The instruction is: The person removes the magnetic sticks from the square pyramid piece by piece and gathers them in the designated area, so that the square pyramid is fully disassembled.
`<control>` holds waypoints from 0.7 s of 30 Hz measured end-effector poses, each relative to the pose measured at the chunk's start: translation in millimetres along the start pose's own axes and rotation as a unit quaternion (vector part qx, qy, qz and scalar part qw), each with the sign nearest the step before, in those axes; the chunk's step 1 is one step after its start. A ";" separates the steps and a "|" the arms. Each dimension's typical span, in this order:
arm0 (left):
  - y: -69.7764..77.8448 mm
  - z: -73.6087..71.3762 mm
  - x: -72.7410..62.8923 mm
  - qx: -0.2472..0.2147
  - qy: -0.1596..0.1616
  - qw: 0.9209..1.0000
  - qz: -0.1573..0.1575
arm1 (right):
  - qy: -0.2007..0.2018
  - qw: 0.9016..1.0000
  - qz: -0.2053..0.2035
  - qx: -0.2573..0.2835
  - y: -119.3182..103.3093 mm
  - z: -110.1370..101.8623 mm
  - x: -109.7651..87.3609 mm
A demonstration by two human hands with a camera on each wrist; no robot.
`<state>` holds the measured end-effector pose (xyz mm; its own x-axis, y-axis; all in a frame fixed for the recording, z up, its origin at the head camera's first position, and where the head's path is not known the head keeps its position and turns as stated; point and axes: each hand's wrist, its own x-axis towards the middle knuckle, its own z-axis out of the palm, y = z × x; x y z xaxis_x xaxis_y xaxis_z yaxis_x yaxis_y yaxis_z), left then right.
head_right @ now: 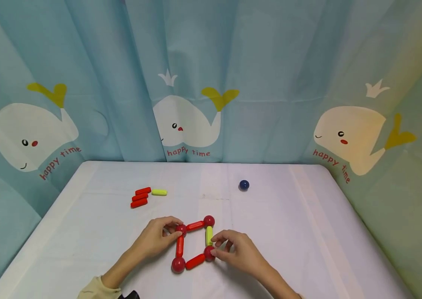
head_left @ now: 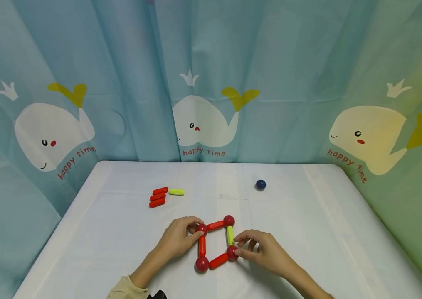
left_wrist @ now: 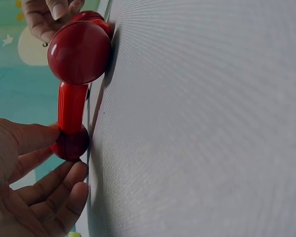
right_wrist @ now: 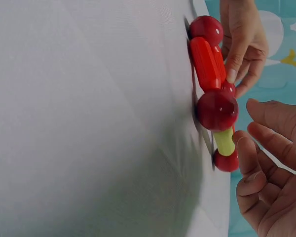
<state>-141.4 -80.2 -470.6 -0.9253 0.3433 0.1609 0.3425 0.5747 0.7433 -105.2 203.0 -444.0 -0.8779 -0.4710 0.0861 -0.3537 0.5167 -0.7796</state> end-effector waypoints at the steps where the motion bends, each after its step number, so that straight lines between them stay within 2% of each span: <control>1: -0.1 0.2 -0.2 0.000 0.001 1.000 -0.001 | -0.001 1.000 -0.001 -0.003 -0.1 1.1 -0.2; 10: 3.0 2.8 -1.0 0.022 0.017 1.000 -0.007 | 0.012 0.999 0.010 -0.030 -4.1 5.1 -3.1; 14: 5.8 5.1 -1.5 0.040 0.024 0.999 -0.014 | 0.028 0.999 0.021 -0.023 -7.9 7.9 -5.0; 17: 7.7 6.8 -2.2 0.052 0.027 0.998 -0.020 | 0.037 0.999 0.005 -0.009 -12.3 14.6 -6.8; 21: 9.3 8.5 -3.0 0.067 0.032 0.997 -0.032 | 0.026 0.999 -0.025 -0.002 -20.2 28.0 -7.1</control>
<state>-134.1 -69.5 -469.7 -0.9531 0.2569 0.1602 0.2969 0.6890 0.6611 -82.7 175.9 -446.2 -0.8750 -0.4578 0.1573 -0.3983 0.4963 -0.7713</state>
